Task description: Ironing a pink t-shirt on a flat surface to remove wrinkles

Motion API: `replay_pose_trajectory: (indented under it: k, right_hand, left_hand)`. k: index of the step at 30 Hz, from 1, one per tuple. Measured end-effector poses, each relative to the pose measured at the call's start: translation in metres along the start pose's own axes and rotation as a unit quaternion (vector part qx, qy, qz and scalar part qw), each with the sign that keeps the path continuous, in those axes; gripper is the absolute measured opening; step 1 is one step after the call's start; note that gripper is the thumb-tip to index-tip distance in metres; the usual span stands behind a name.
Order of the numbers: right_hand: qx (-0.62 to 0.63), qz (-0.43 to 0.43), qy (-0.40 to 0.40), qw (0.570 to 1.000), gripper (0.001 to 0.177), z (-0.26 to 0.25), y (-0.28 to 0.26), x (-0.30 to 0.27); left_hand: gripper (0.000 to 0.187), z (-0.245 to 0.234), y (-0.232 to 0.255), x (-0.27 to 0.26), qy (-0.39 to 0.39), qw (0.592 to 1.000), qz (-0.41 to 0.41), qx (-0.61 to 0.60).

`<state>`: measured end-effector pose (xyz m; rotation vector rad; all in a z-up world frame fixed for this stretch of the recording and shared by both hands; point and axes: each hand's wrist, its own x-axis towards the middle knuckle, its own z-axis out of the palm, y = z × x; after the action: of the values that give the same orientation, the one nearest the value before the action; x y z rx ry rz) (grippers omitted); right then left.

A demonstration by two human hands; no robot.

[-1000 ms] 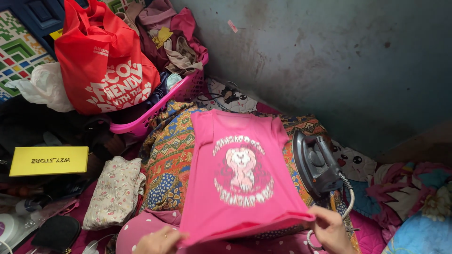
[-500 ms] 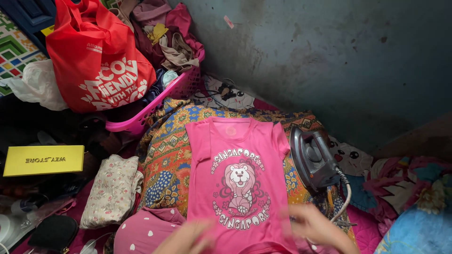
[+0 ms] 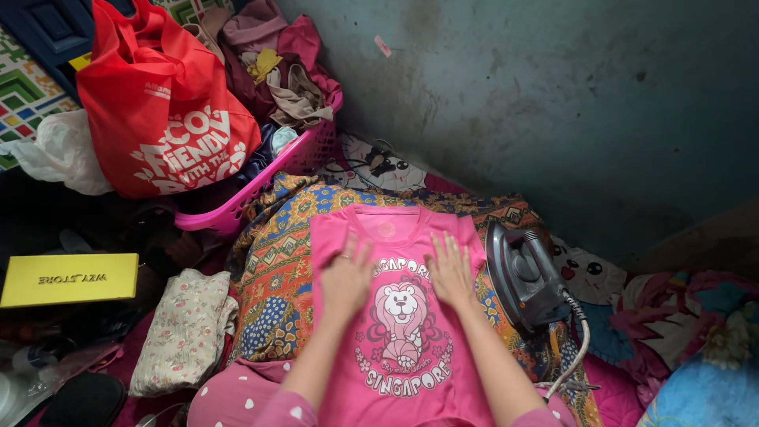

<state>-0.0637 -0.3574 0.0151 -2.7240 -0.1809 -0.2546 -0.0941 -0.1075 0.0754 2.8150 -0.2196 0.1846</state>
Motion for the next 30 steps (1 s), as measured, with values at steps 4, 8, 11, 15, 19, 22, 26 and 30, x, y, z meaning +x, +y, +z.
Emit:
replay_pose_trajectory:
  k: [4, 8, 11, 15, 19, 22, 26, 30]
  right_hand:
    - [-0.046, 0.081, 0.006, 0.996, 0.054, -0.009, 0.018, 0.015]
    - [-0.049, 0.123, 0.035, 0.991, 0.064, -0.018, 0.043, 0.025]
    - [-0.079, 0.110, 0.013, 0.991, 0.076, -0.023, 0.049, 0.030]
    - [-0.210, 0.047, 0.035, 0.976, 0.040, -0.039, 0.049, 0.036]
    - [-0.379, -0.008, 0.141, 0.915, 0.035, -0.085, 0.021, 0.025]
    - [-0.311, -0.073, 0.220, 0.922, 0.037, -0.106, -0.008, 0.018]
    - [-0.070, -0.180, 0.217, 0.957, 0.041, -0.057, -0.033, 0.006]
    - [0.089, -0.112, 0.077, 0.987, 0.050, -0.013, -0.063, -0.023]
  left_hand:
    - [0.065, 0.016, -0.057, 0.025, -0.032, 0.987, -0.158, 0.019]
    - [0.068, 0.045, -0.083, 0.026, 0.049, 0.980, -0.190, 0.043]
    - [0.069, 0.047, -0.082, 0.024, 0.080, 0.976, -0.198, 0.028]
    - [0.068, 0.050, -0.083, 0.024, 0.088, 0.976, -0.198, 0.030]
    - [0.067, 0.046, -0.080, 0.023, 0.085, 0.975, -0.199, 0.045]
    - [0.064, 0.023, -0.063, 0.024, 0.100, 0.975, -0.161, 0.113]
    - [0.067, 0.010, -0.009, 0.014, 0.113, 0.961, -0.052, 0.248]
    - [0.064, 0.042, 0.041, -0.016, 0.135, 0.985, 0.086, 0.062]
